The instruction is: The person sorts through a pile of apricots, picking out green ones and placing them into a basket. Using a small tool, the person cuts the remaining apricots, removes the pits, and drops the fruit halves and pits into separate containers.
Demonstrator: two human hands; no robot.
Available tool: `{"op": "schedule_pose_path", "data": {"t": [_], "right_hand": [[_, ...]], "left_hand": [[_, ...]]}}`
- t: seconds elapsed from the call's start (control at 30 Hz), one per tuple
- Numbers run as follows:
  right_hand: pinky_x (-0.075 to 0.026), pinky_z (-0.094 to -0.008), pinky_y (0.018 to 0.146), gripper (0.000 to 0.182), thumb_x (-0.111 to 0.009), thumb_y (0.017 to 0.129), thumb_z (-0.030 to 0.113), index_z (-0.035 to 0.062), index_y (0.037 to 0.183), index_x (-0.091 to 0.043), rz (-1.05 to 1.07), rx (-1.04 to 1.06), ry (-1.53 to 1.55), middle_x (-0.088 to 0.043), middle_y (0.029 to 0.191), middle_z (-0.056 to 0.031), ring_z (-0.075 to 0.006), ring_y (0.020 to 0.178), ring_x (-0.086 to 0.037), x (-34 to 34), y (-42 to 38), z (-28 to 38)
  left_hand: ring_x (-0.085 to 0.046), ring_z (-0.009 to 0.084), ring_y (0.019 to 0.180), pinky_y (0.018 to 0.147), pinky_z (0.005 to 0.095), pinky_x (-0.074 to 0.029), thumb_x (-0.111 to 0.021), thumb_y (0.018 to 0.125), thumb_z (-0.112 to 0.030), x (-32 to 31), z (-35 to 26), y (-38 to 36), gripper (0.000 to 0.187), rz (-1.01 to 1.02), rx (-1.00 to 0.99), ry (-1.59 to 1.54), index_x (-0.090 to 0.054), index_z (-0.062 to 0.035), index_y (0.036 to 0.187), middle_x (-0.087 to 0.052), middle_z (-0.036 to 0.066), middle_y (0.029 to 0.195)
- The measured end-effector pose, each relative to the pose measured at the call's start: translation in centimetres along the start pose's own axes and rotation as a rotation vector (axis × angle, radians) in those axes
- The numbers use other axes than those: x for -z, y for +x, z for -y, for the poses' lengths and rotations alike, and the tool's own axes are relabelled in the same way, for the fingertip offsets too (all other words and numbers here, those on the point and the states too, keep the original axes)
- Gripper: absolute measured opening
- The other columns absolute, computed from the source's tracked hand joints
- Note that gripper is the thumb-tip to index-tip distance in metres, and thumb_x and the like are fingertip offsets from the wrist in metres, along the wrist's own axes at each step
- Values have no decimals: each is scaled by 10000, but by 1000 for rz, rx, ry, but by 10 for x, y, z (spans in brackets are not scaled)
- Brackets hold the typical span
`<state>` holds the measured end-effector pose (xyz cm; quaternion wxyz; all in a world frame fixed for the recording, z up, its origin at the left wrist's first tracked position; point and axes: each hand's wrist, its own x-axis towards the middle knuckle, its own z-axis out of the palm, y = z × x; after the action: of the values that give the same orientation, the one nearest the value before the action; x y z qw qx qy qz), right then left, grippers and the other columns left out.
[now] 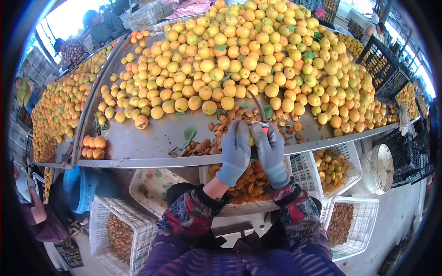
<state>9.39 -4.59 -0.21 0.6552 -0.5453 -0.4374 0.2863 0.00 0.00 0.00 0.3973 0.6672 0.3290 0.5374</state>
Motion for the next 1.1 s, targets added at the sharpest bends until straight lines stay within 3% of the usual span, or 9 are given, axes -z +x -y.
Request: {"op": "schedule_pose_path", "data": {"t": [0.2,0.37,0.53,0.7,0.8,0.9,0.97,1.03,1.1], "right_hand": [[-419,-176,670,235,-599,933,207,9,1056,-572,132,-221,340,-589,894,22,-27,772,-494,-1,-3,27],[-430,-177,700,238,-616,922,180,2,1075,-580,18,45,195,-593,897,15,-32,791,-503,-5,-7,16],[-430,-185,620,243,-639,911,182,-46,973,-583,-115,87,21,-605,780,10,-27,714,-490,-11,-8,27],[-426,-193,590,232,-662,891,179,-36,936,-588,-51,90,-95,-607,707,-14,-28,683,-499,-8,-8,24],[-427,-201,566,208,-659,878,160,-25,952,-601,42,337,-366,-620,703,-1,-48,621,-522,-5,-7,23],[-428,-205,541,217,-625,902,198,-10,963,-612,68,0,-72,-616,681,4,-51,600,-543,5,-1,22],[-422,-202,507,234,-602,915,231,1,956,-613,44,-116,158,-615,672,-3,-57,569,-548,15,1,16],[-417,-199,473,256,-578,927,265,12,949,-615,45,-205,424,-614,663,-9,-63,538,-553,15,4,17],[-328,-198,383,392,-455,968,410,48,915,-597,40,-361,362,-589,613,-33,-94,433,-490,13,4,30]], "left_hand": [[-590,309,645,581,337,-443,-448,977,-194,3,-18,2,202,-22,-46,-102,-527,-8,976,-596,168,760],[-606,364,697,606,388,-458,-460,950,-153,1,-18,1,152,-62,-152,11,-535,-30,998,-597,187,763],[-593,293,697,616,327,-443,-412,973,-121,-3,-11,-5,172,-9,116,-238,-512,16,1005,-605,168,797],[-586,197,782,691,263,-451,-387,984,-131,-16,10,-11,220,-162,354,-547,-534,32,1007,-603,94,852],[-596,218,717,691,309,-501,-403,992,-362,-1,15,0,353,130,874,-1069,-558,-80,848,-562,76,727],[-607,236,632,618,332,-518,-351,986,-454,30,22,1,495,515,864,-1562,-575,-19,910,-586,121,659],[-561,218,568,547,359,-477,-390,960,-533,24,-3,10,531,441,811,-1138,-536,-54,784,-538,84,589],[-551,170,568,536,313,-467,-420,957,-525,29,-15,15,517,503,810,-1181,-554,-42,828,-581,80,660],[-557,158,582,569,288,-483,-458,945,-520,31,-13,16,497,216,889,-1043,-566,-41,864,-598,72,716]]}}
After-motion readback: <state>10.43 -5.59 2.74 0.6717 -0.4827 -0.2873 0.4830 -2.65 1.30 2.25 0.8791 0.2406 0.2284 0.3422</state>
